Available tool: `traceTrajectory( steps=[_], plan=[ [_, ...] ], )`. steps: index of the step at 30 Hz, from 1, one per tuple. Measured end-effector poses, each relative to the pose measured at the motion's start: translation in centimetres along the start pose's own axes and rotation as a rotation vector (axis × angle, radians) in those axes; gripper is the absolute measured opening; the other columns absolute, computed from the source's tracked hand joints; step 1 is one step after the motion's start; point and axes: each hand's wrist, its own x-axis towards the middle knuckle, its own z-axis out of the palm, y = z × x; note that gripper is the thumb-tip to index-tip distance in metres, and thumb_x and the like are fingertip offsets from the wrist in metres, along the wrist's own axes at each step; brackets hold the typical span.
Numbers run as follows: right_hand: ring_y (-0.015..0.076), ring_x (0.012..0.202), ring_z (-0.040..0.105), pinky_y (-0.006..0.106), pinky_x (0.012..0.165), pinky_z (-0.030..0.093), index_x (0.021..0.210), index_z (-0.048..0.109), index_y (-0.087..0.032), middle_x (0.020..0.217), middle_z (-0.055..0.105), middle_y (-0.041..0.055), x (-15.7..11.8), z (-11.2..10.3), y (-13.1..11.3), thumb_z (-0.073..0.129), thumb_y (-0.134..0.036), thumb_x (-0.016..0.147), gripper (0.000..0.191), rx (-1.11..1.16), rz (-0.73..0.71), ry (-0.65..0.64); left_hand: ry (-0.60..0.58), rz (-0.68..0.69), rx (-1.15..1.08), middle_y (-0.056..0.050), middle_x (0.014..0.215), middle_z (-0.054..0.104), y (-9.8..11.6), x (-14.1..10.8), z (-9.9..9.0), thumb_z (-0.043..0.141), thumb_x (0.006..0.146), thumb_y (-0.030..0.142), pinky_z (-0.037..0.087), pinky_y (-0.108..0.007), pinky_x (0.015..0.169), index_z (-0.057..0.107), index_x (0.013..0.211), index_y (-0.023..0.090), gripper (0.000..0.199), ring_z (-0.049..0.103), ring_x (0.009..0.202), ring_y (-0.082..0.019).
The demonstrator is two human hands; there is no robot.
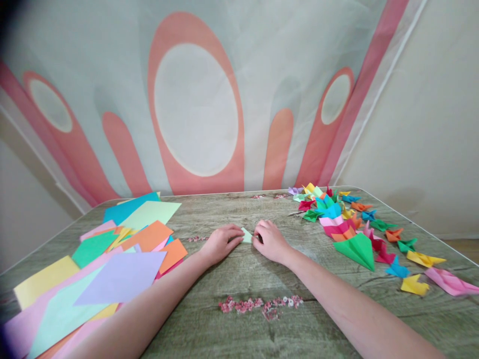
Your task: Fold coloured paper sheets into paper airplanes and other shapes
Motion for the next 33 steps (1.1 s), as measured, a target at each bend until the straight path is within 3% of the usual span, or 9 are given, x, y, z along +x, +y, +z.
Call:
traceTrajectory(
  steps=[17,21,25,29,33],
  plan=[
    [0.0183,0.078,0.047,0.032,0.073,0.038,0.072,0.052,-0.019,0.079,0.053,0.0038,0.0,0.0,0.1,0.054,-0.019,0.076,0.005,0.012,0.017,0.001,0.042,-0.012,-0.017,-0.004,0.099,0.062,-0.2,0.0,0.3,0.053,0.082,0.024,0.043,-0.028,0.087,0.065,0.095,0.020,0.018,0.056,0.094,-0.017],
    [0.0177,0.078,0.048,0.031,0.072,0.039,0.081,0.053,-0.018,0.080,0.054,0.0029,-0.2,0.0,0.0,0.056,-0.018,0.075,0.006,0.043,0.016,0.043,0.053,-0.015,-0.016,-0.004,0.099,0.062,-0.2,0.0,0.5,0.054,0.081,0.024,0.043,-0.029,0.087,0.065,0.095,0.020,0.018,0.056,0.094,-0.018],
    [0.0201,0.092,0.047,0.035,0.082,0.037,0.093,0.058,-0.018,0.095,0.057,0.0059,-0.4,-0.5,-0.8,0.055,-0.014,0.077,0.016,-0.010,-0.108,0.101,0.082,-0.024,-0.008,-0.004,0.099,0.062,-0.3,-0.1,0.7,0.056,0.080,0.024,0.042,-0.030,0.088,0.066,0.094,0.020,0.017,0.055,0.096,-0.018],
    [0.0207,0.101,0.044,0.038,0.088,0.031,0.091,0.064,-0.022,0.098,0.061,0.0036,-0.7,-1.0,-2.0,0.049,-0.011,0.084,0.020,-0.146,-0.301,0.021,0.097,-0.034,-0.003,-0.004,0.099,0.062,-0.4,-0.1,0.8,0.056,0.080,0.024,0.042,-0.030,0.088,0.066,0.092,0.021,0.016,0.055,0.096,-0.019],
    [0.0186,0.096,0.046,0.037,0.086,0.031,0.095,0.065,-0.022,0.093,0.063,0.0029,-0.8,-1.0,-2.4,0.046,-0.017,0.090,0.020,-0.200,-0.358,-0.051,0.101,-0.037,-0.004,-0.003,0.096,0.063,-0.4,-0.1,0.8,0.056,0.080,0.023,0.042,-0.030,0.087,0.066,0.091,0.020,0.015,0.055,0.094,-0.018]
  ],
)
